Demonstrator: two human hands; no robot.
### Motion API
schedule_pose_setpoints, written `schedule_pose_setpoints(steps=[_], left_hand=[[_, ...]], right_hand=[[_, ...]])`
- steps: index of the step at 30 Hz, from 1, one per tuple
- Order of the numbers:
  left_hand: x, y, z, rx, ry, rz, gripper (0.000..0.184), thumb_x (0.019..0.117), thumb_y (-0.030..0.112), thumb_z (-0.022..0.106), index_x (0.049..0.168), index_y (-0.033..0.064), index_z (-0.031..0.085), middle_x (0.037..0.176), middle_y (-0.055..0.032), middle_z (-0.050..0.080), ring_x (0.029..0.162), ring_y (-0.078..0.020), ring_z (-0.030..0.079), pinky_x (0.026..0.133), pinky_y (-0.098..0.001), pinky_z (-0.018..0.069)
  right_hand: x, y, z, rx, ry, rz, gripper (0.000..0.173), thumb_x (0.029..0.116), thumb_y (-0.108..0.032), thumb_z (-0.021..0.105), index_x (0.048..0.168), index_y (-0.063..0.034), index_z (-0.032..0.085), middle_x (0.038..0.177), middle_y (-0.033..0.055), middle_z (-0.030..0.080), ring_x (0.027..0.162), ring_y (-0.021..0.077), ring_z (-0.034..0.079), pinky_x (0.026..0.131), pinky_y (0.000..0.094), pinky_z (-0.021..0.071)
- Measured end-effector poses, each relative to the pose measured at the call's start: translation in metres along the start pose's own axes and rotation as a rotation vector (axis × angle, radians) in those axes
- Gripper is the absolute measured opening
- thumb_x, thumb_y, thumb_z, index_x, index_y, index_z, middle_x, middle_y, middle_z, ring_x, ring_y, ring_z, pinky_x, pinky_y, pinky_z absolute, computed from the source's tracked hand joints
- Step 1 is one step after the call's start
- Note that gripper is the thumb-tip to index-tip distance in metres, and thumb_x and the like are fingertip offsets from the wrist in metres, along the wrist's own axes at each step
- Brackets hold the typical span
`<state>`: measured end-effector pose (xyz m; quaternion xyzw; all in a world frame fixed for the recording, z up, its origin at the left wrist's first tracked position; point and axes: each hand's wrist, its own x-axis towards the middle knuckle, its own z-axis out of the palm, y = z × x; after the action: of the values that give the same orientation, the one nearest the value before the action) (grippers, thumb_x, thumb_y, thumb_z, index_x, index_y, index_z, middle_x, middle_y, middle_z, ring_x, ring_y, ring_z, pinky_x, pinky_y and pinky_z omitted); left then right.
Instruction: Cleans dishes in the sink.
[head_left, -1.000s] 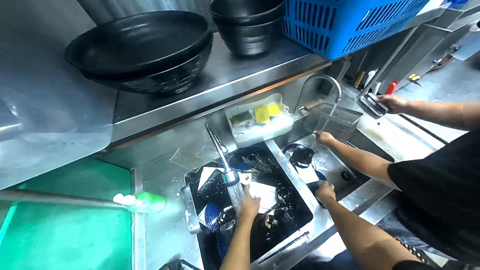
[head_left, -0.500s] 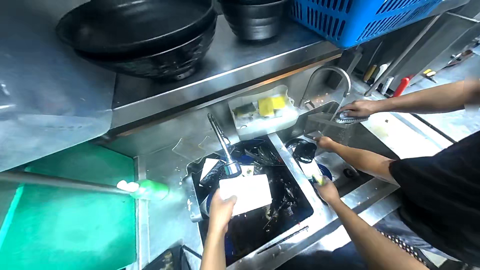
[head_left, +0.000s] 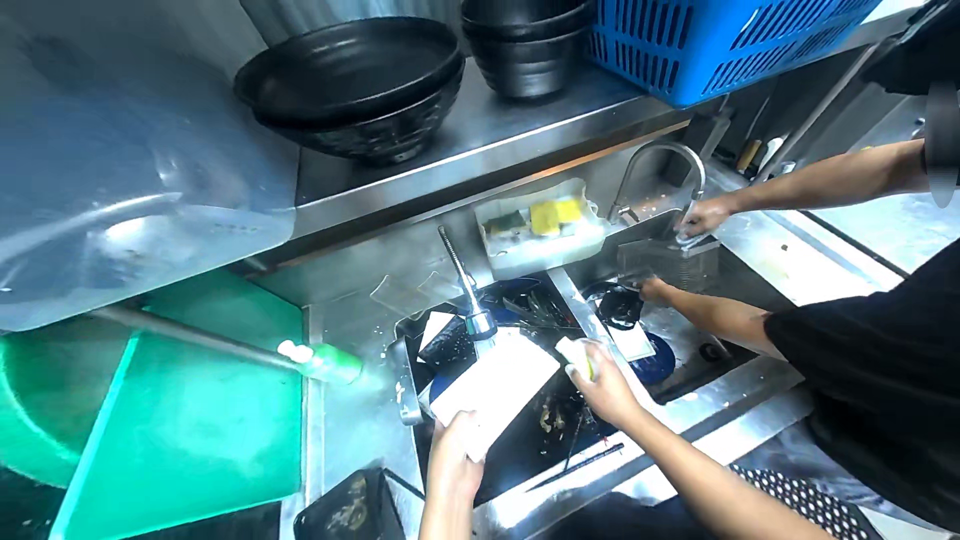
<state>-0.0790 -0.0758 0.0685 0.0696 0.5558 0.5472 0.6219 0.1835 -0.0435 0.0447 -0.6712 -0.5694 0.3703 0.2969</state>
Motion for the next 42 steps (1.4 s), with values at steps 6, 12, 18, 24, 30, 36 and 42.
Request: schedule_pose_setpoints(steps=[6, 12, 18, 24, 30, 36, 42], left_hand=[[0.006, -0.016, 0.004, -0.168, 0.062, -0.229, 0.022, 0.0947, 0.003, 0.050, 0.117, 0.0014, 0.055, 0.103, -0.0205, 0.066, 0.089, -0.0283, 0.069, 0.071, -0.0417, 0.0604], [0.025, -0.035, 0.024, -0.225, -0.009, -0.293, 0.017, 0.0957, 0.005, 0.047, 0.111, 0.0027, 0.055, 0.095, -0.0178, 0.065, 0.077, -0.0245, 0.069, 0.061, -0.0357, 0.0602], [0.038, -0.051, 0.032, -0.268, -0.128, -0.406, 0.013, 0.0961, 0.009, 0.042, 0.098, 0.0025, 0.053, 0.075, -0.0143, 0.062, 0.054, -0.0188, 0.063, 0.046, -0.0290, 0.0550], [0.041, -0.072, 0.015, -0.170, -0.363, -0.315, 0.063, 0.0910, 0.002, 0.049, 0.150, 0.0171, 0.035, 0.125, -0.0215, 0.064, 0.105, -0.0350, 0.068, 0.082, -0.0522, 0.0597], [0.059, -0.063, 0.029, 0.341, -0.334, -0.041, 0.072, 0.1002, 0.018, 0.064, 0.161, 0.0187, 0.025, 0.151, -0.0154, 0.049, 0.128, -0.0286, 0.058, 0.102, -0.0488, 0.0534], [0.007, -0.036, 0.053, -0.007, -0.584, -0.043, 0.067, 0.1055, 0.062, 0.029, 0.164, 0.0300, 0.021, 0.154, -0.0072, 0.048, 0.136, -0.0254, 0.052, 0.109, -0.0484, 0.0471], [0.003, -0.033, 0.051, -0.408, -0.270, -0.057, 0.062, 0.1082, 0.056, 0.024, 0.129, 0.0096, 0.060, 0.105, -0.0127, 0.072, 0.094, -0.0218, 0.072, 0.080, -0.0417, 0.0610]], right_hand=[[-0.008, -0.005, -0.007, 0.047, 0.099, -0.005, 0.046, 0.0958, -0.028, 0.065, 0.137, -0.0070, 0.060, 0.140, 0.0148, 0.058, 0.124, 0.0251, 0.060, 0.105, 0.0459, 0.0507], [-0.009, -0.018, -0.033, 0.124, 0.195, 0.079, 0.044, 0.0962, -0.020, 0.068, 0.137, -0.0063, 0.058, 0.131, 0.0158, 0.061, 0.113, 0.0253, 0.064, 0.095, 0.0482, 0.0542], [-0.010, -0.026, -0.043, 0.256, 0.219, 0.096, 0.046, 0.0958, -0.026, 0.063, 0.140, -0.0143, 0.058, 0.124, 0.0086, 0.066, 0.107, 0.0201, 0.066, 0.090, 0.0469, 0.0564], [-0.012, -0.050, -0.039, 0.750, 0.034, 0.290, 0.049, 0.1024, -0.019, 0.060, 0.149, -0.0199, 0.047, 0.124, 0.0139, 0.068, 0.104, 0.0276, 0.070, 0.085, 0.0470, 0.0612], [-0.021, -0.068, -0.026, 0.493, 0.009, 0.151, 0.056, 0.0847, -0.008, 0.070, 0.138, -0.0142, 0.057, 0.105, 0.0104, 0.073, 0.089, 0.0222, 0.073, 0.075, 0.0423, 0.0634], [-0.039, -0.074, 0.016, -0.154, 0.001, -0.398, 0.040, 0.0925, -0.018, 0.069, 0.129, -0.0023, 0.064, 0.125, 0.0148, 0.068, 0.116, 0.0267, 0.066, 0.101, 0.0481, 0.0557], [-0.048, -0.071, 0.060, -0.454, -0.248, -0.595, 0.038, 0.1045, -0.027, 0.052, 0.140, -0.0183, 0.060, 0.142, 0.0133, 0.060, 0.132, 0.0342, 0.056, 0.108, 0.0545, 0.0468]])
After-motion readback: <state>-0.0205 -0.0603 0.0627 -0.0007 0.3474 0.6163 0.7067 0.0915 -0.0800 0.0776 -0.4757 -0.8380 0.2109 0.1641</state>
